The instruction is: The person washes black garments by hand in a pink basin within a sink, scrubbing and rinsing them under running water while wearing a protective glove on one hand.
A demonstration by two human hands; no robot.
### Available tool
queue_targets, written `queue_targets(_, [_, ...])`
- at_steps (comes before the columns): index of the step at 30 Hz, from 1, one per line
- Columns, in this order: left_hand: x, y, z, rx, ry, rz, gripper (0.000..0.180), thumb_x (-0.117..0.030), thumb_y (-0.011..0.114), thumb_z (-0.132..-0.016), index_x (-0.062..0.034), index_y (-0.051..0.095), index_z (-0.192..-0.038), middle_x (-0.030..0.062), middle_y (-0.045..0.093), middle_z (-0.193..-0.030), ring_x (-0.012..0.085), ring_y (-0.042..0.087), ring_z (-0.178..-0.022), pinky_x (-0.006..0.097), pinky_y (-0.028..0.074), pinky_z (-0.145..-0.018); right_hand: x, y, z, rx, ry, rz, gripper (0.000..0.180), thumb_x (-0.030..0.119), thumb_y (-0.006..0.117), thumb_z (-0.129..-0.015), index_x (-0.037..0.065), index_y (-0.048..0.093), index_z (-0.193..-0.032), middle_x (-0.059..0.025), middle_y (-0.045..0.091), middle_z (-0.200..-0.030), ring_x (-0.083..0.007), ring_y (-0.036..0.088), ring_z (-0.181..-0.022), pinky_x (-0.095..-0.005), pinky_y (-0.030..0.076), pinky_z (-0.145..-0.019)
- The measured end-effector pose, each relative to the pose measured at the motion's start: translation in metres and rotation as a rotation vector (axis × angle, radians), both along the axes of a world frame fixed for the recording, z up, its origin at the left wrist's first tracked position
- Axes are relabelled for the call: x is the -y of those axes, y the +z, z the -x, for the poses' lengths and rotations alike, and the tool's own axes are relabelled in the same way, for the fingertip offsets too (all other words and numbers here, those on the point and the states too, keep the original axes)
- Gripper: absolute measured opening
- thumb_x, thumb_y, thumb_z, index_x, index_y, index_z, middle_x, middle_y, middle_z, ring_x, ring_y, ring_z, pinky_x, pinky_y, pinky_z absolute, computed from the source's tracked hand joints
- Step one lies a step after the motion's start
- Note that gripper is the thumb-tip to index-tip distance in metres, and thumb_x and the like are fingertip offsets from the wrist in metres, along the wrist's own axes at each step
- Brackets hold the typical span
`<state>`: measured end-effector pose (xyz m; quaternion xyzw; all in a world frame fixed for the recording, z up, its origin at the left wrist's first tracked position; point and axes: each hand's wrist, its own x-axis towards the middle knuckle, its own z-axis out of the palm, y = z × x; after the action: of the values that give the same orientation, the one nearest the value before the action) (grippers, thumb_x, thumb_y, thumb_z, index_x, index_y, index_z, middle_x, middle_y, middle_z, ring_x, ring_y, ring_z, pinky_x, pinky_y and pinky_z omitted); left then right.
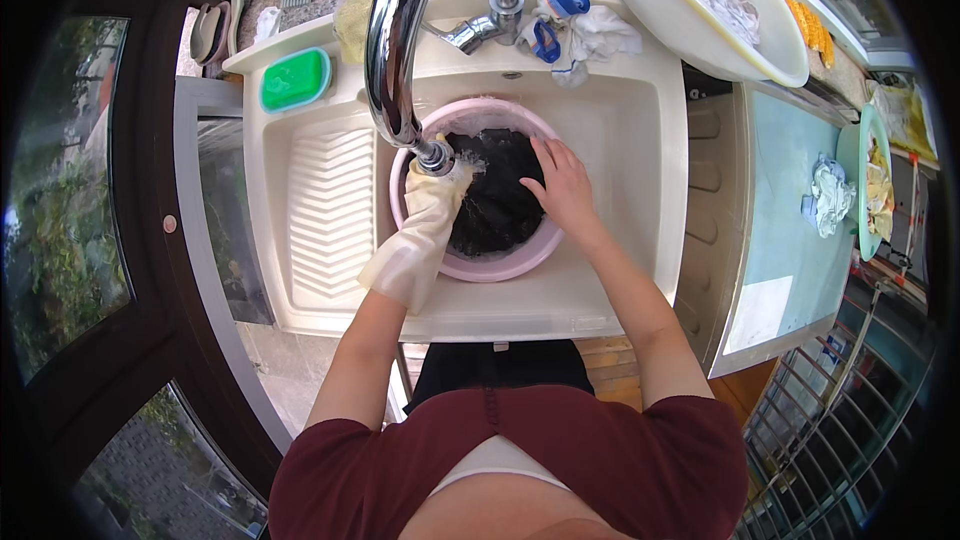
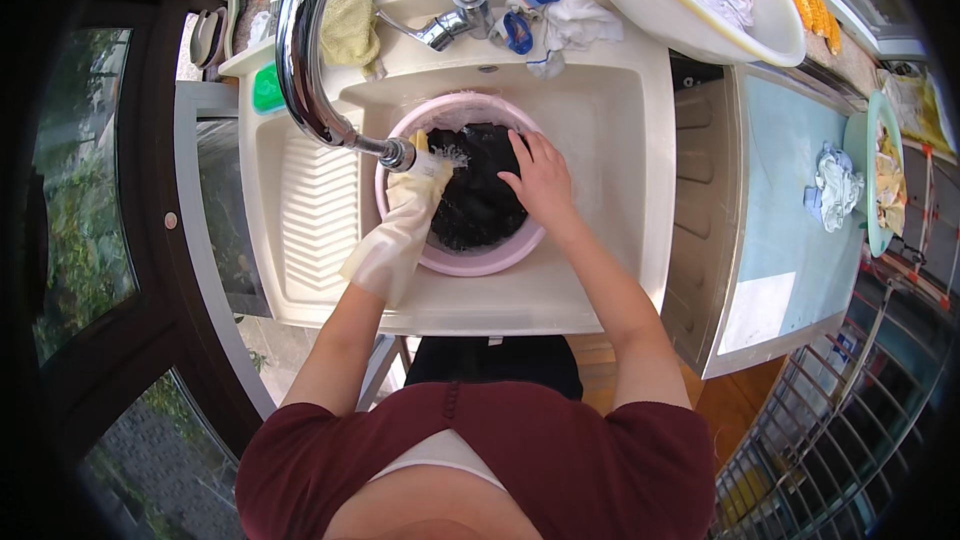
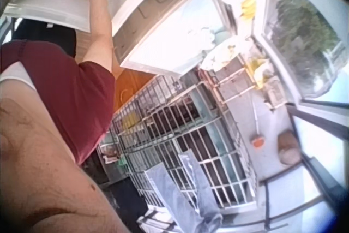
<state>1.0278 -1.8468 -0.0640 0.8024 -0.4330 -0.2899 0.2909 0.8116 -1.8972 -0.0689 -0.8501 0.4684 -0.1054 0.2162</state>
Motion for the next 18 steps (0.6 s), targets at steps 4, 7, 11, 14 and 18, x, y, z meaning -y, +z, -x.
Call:
queue_targets(4, [0.010,-0.059,0.012,0.719,-0.426,-0.256,0.077,-0.054,0.051,-0.086,-0.0103,0.033,-0.147,0.0198,0.032,-0.150,0.0456,0.026,-0.137,0.053,0.016,-0.114,0.026,-0.055,-0.025,0.084,0.261,0.062,0.066,0.044,0.061,-0.086,0.025,0.038,-0.145,-0.0063,0.033,-0.151,-0.0289,0.027,-0.140,-0.0520,0.024,-0.113])
queue_targets(7, [0.004,-0.090,0.013,0.803,-0.527,-0.335,0.073,-0.048,0.051,-0.086,-0.0143,0.034,-0.147,0.0196,0.034,-0.149,0.0446,0.028,-0.137,0.055,0.016,-0.114,0.015,-0.089,-0.047,-0.029,0.239,0.071,0.060,0.052,0.050,-0.090,0.029,0.040,-0.143,-0.0027,0.029,-0.154,-0.0280,0.021,-0.143,-0.0543,0.017,-0.115])
queue_targets(11, [0.007,-0.110,0.014,0.616,-0.510,-0.362,0.080,-0.036,0.060,-0.080,-0.0110,0.028,-0.149,0.0193,0.034,-0.149,0.0380,0.026,-0.139,0.046,0.018,-0.116,-0.007,-0.134,-0.059,-0.149,0.095,0.043,0.059,0.052,0.050,-0.089,0.029,0.041,-0.143,-0.0021,0.029,-0.154,-0.0270,0.023,-0.142,-0.0537,0.015,-0.115])
queue_targets(14, [0.006,-0.129,0.006,0.342,-0.441,-0.352,0.073,-0.030,0.062,-0.081,-0.0095,0.034,-0.145,0.0214,0.036,-0.146,0.0403,0.035,-0.133,0.048,0.025,-0.112,-0.004,-0.143,-0.072,-0.340,0.069,-0.038,0.059,0.051,0.050,-0.089,0.028,0.041,-0.143,-0.0024,0.031,-0.153,-0.0259,0.023,-0.142,-0.0531,0.014,-0.115])
queue_targets(18, [0.005,-0.122,0.007,0.421,-0.371,-0.294,0.066,-0.027,0.061,-0.083,-0.0076,0.039,-0.142,0.0249,0.032,-0.148,0.0445,0.041,-0.128,0.050,0.034,-0.105,0.001,-0.125,-0.067,-0.178,-0.041,-0.070,0.057,0.042,0.056,-0.089,0.018,0.045,-0.140,-0.0095,0.043,-0.143,-0.0297,0.039,-0.131,-0.0503,0.030,-0.108])
